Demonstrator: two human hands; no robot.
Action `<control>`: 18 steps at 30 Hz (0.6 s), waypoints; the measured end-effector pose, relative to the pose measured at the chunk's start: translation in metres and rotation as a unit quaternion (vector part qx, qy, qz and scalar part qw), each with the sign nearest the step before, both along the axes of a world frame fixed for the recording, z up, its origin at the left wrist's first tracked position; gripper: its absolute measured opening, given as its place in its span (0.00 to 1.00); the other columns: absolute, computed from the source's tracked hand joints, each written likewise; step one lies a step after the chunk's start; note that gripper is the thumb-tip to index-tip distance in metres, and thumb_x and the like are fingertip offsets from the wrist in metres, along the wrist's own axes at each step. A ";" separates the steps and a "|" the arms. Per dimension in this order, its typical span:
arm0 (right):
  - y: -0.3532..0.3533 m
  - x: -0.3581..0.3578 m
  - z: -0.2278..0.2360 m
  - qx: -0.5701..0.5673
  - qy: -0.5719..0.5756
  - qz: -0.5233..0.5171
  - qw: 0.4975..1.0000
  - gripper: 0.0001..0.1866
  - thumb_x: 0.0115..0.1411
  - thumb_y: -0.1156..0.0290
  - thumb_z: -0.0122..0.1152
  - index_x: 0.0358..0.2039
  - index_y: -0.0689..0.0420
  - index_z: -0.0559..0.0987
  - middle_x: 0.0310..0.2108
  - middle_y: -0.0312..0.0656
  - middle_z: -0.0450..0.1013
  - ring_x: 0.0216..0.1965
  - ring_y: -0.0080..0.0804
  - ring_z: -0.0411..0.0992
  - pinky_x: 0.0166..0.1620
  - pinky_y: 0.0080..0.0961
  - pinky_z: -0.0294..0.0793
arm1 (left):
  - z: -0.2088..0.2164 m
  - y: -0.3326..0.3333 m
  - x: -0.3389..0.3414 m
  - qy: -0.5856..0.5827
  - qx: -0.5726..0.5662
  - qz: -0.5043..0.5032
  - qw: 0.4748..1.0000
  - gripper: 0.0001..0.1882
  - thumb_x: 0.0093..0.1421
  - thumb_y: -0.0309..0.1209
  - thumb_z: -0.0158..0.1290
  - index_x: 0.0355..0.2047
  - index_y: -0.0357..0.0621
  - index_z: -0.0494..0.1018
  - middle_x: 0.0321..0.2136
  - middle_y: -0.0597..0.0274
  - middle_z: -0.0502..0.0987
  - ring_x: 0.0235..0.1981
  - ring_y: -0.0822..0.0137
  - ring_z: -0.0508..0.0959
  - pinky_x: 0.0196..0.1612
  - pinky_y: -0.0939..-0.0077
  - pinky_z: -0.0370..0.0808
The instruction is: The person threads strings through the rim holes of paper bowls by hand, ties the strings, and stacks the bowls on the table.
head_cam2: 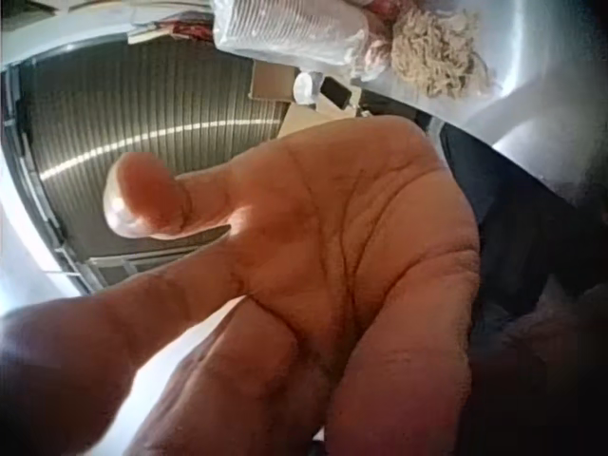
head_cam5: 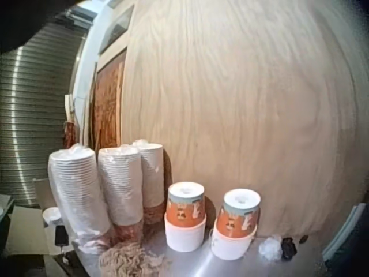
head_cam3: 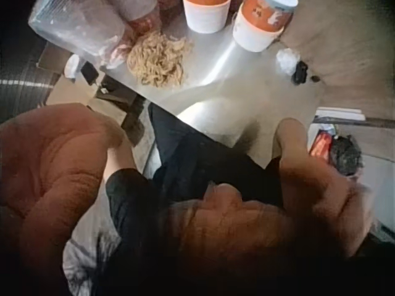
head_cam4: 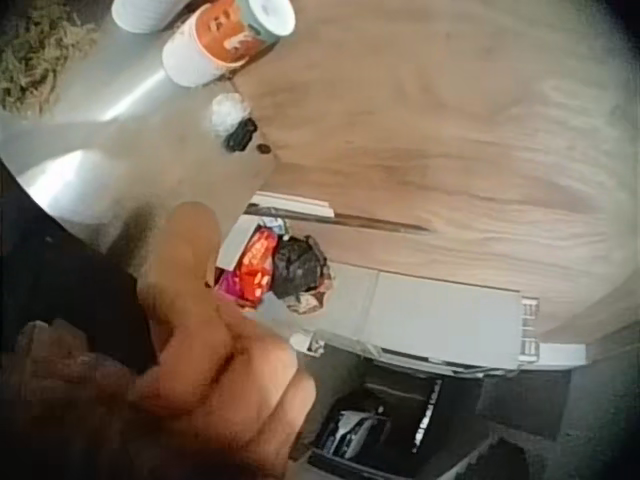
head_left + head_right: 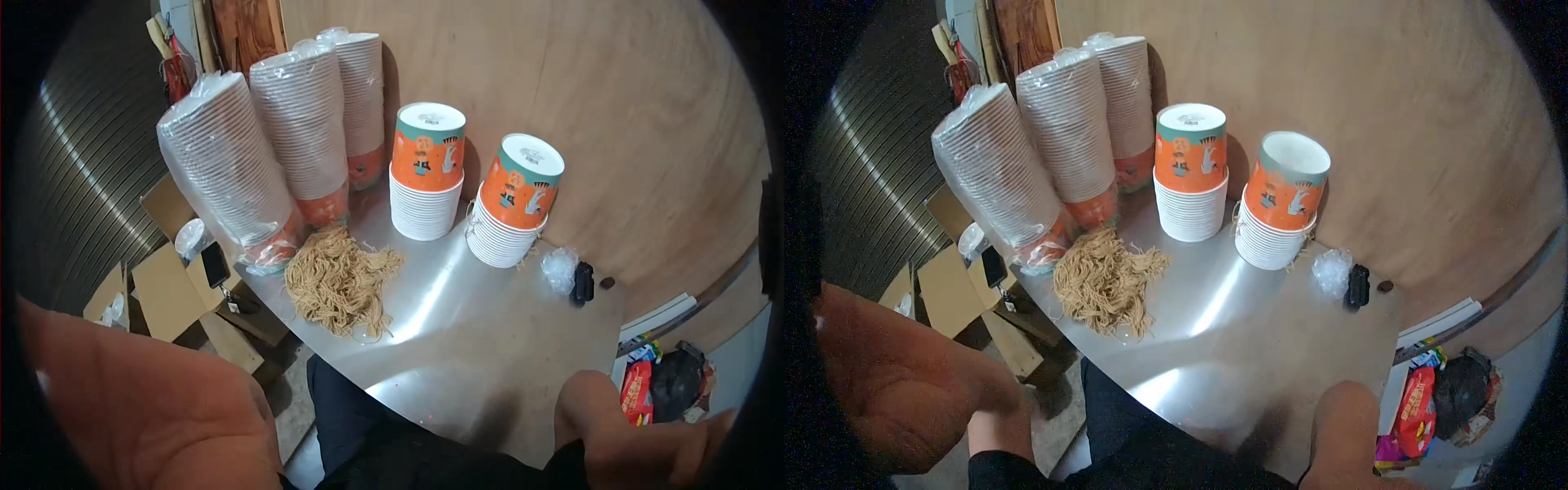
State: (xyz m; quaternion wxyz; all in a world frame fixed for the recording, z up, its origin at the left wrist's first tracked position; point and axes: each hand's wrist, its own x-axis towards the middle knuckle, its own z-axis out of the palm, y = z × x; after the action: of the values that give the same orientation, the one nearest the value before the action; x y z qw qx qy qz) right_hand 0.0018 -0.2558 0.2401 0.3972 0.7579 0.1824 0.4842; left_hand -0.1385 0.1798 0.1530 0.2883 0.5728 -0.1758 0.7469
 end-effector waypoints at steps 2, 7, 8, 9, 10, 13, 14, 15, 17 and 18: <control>-0.007 0.016 -0.010 0.005 0.032 0.024 0.999 0.15 0.64 0.49 0.66 0.37 0.47 0.82 0.28 0.36 0.69 0.31 0.36 0.71 0.37 0.36 0.72 | -0.001 -0.011 -0.010 0.010 0.013 0.026 1.000 0.30 0.67 0.53 0.48 0.59 0.44 0.71 0.64 0.40 0.65 0.66 0.44 0.60 0.69 0.34 0.49; 0.106 0.127 -0.035 0.529 0.268 0.696 0.404 0.08 0.64 0.70 0.62 0.39 0.62 0.81 0.38 0.43 0.77 0.39 0.31 0.75 0.45 0.27 0.74 | 0.024 -0.020 0.029 0.001 0.066 -0.068 0.996 0.29 0.67 0.52 0.48 0.58 0.44 0.71 0.63 0.39 0.65 0.66 0.45 0.60 0.69 0.34 0.49; 0.148 0.154 -0.050 0.552 0.311 0.712 0.304 0.07 0.64 0.75 0.62 0.40 0.64 0.81 0.40 0.43 0.78 0.39 0.28 0.76 0.45 0.23 0.75 | 0.027 -0.021 0.022 0.008 0.076 -0.042 0.996 0.28 0.67 0.52 0.48 0.58 0.44 0.71 0.63 0.39 0.65 0.66 0.45 0.60 0.69 0.34 0.49; 0.165 0.177 -0.051 0.514 0.384 0.641 0.422 0.09 0.65 0.75 0.60 0.44 0.63 0.81 0.41 0.42 0.78 0.41 0.28 0.77 0.48 0.25 0.76 | 0.032 -0.019 0.023 0.003 0.082 -0.040 0.996 0.28 0.67 0.51 0.48 0.58 0.44 0.71 0.63 0.39 0.65 0.66 0.45 0.60 0.69 0.34 0.48; 0.185 0.201 -0.056 0.492 0.412 0.579 0.502 0.10 0.64 0.76 0.60 0.45 0.61 0.81 0.43 0.42 0.78 0.46 0.34 0.76 0.53 0.29 0.76 | 0.039 -0.018 0.021 -0.002 0.093 -0.039 0.995 0.28 0.67 0.51 0.48 0.58 0.44 0.71 0.63 0.39 0.65 0.66 0.45 0.60 0.69 0.34 0.48; 0.231 0.301 -0.088 0.383 0.296 0.610 0.627 0.13 0.61 0.76 0.64 0.47 0.59 0.81 0.44 0.44 0.78 0.53 0.40 0.74 0.57 0.35 0.73 | 0.062 -0.017 0.005 -0.014 0.115 -0.037 0.993 0.27 0.67 0.50 0.49 0.58 0.44 0.72 0.63 0.39 0.65 0.67 0.45 0.60 0.69 0.34 0.48; 0.246 0.326 -0.095 0.357 0.268 0.606 0.659 0.14 0.60 0.75 0.66 0.47 0.58 0.81 0.45 0.44 0.78 0.55 0.42 0.72 0.57 0.39 0.73 | 0.068 -0.017 -0.002 -0.020 0.120 -0.031 0.992 0.27 0.67 0.50 0.49 0.57 0.44 0.72 0.63 0.38 0.65 0.67 0.45 0.60 0.70 0.34 0.48; 0.257 0.341 -0.102 0.328 0.240 0.599 0.690 0.16 0.58 0.74 0.67 0.48 0.58 0.81 0.45 0.44 0.78 0.58 0.44 0.71 0.57 0.42 0.72 | 0.073 -0.016 -0.007 -0.026 0.121 -0.023 0.992 0.27 0.67 0.50 0.49 0.57 0.44 0.72 0.63 0.38 0.65 0.67 0.45 0.60 0.70 0.35 0.48; 0.273 0.354 -0.112 0.326 0.254 0.566 0.713 0.16 0.58 0.73 0.68 0.48 0.57 0.81 0.46 0.43 0.78 0.57 0.43 0.71 0.57 0.43 0.72 | 0.073 -0.021 -0.014 -0.008 0.130 -0.002 0.991 0.26 0.67 0.49 0.49 0.57 0.44 0.72 0.63 0.38 0.65 0.67 0.45 0.60 0.70 0.35 0.48; 0.281 0.360 -0.115 0.322 0.269 0.531 0.737 0.16 0.58 0.73 0.68 0.48 0.56 0.81 0.46 0.43 0.78 0.57 0.43 0.72 0.57 0.44 0.72 | 0.070 -0.031 -0.008 0.092 0.182 0.021 0.979 0.26 0.67 0.46 0.52 0.62 0.52 0.69 0.62 0.48 0.68 0.66 0.52 0.62 0.66 0.44 0.57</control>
State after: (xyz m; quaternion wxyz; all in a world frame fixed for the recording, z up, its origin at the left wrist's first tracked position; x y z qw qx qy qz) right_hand 0.3621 0.0253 0.1248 -0.2571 0.7194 0.4876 0.4226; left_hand -0.1467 0.1491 0.2231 0.1783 0.6854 -0.2694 0.6526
